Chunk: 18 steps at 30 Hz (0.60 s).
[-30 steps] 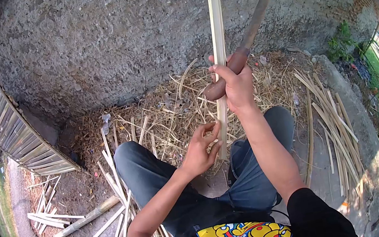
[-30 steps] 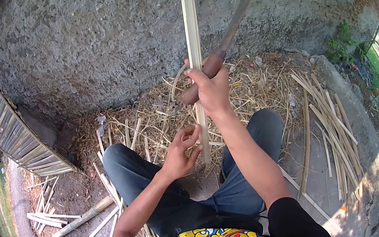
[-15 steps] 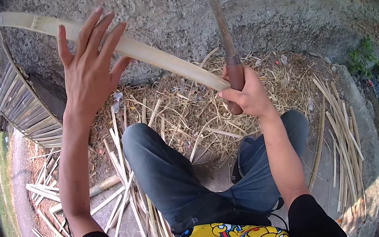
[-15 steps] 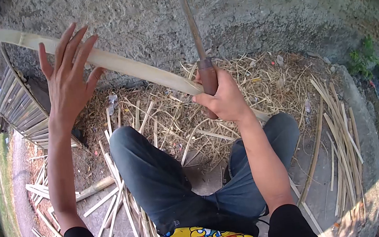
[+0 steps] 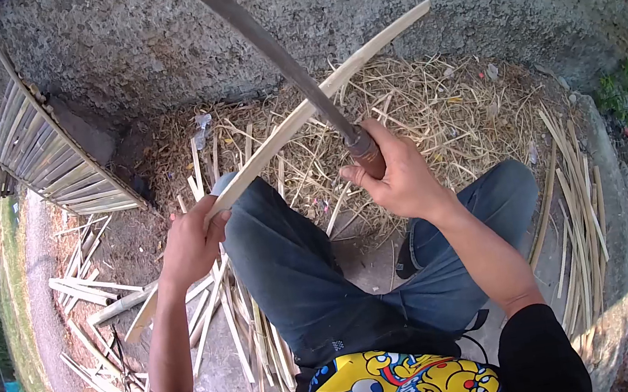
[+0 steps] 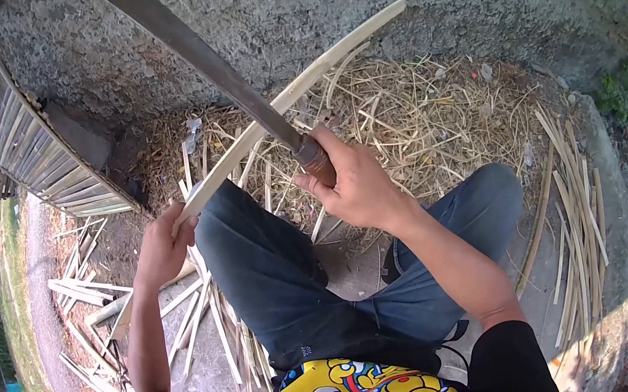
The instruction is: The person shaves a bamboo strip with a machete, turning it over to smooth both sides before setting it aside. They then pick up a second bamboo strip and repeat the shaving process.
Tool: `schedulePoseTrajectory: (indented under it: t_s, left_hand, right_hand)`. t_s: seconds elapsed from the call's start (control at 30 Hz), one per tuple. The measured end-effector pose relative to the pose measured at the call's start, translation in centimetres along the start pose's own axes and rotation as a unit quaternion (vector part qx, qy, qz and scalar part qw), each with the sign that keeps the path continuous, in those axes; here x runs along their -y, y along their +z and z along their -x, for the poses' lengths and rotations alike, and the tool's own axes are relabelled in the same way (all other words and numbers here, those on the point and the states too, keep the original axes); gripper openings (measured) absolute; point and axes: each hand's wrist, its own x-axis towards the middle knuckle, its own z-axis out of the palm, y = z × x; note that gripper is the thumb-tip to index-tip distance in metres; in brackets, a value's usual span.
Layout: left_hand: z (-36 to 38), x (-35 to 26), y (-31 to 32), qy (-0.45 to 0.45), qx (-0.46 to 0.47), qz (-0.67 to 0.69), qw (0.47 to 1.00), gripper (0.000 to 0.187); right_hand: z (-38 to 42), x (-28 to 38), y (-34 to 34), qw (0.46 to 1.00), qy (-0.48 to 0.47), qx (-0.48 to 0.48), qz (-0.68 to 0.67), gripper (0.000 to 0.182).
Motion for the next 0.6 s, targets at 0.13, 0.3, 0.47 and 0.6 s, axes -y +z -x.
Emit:
schedulePoseTrajectory:
  t_s: [0.13,0.3,0.47,0.6]
  left_hand:
    - [1.1,-2.6,2.3,0.015,-0.044,0.065,0.997,0.027]
    - [1.7,-3.7,3.4,0.026,-0.088,0.014,0.996,0.03]
    - [2.2,-4.0,2.6,0.012,-0.101,0.013,0.995,0.032]
    - [1.1,-4.1,2.9,-0.016,-0.081,0.011,0.997,0.03]
  right_hand:
    - [0.2,0.3,2.0,0.99,0.046,0.086,0.098,0.049]
    - [-1.2,-1.5,1.0,0.962,-0.035,0.029,0.27,0.052]
    - [-4.6,-3.0,-4.4,0.963,0.015,-0.003,0.268,0.054]
    - [-4.8,-1.6,-4.1,0.947,0.07,0.016,0.312,0.052]
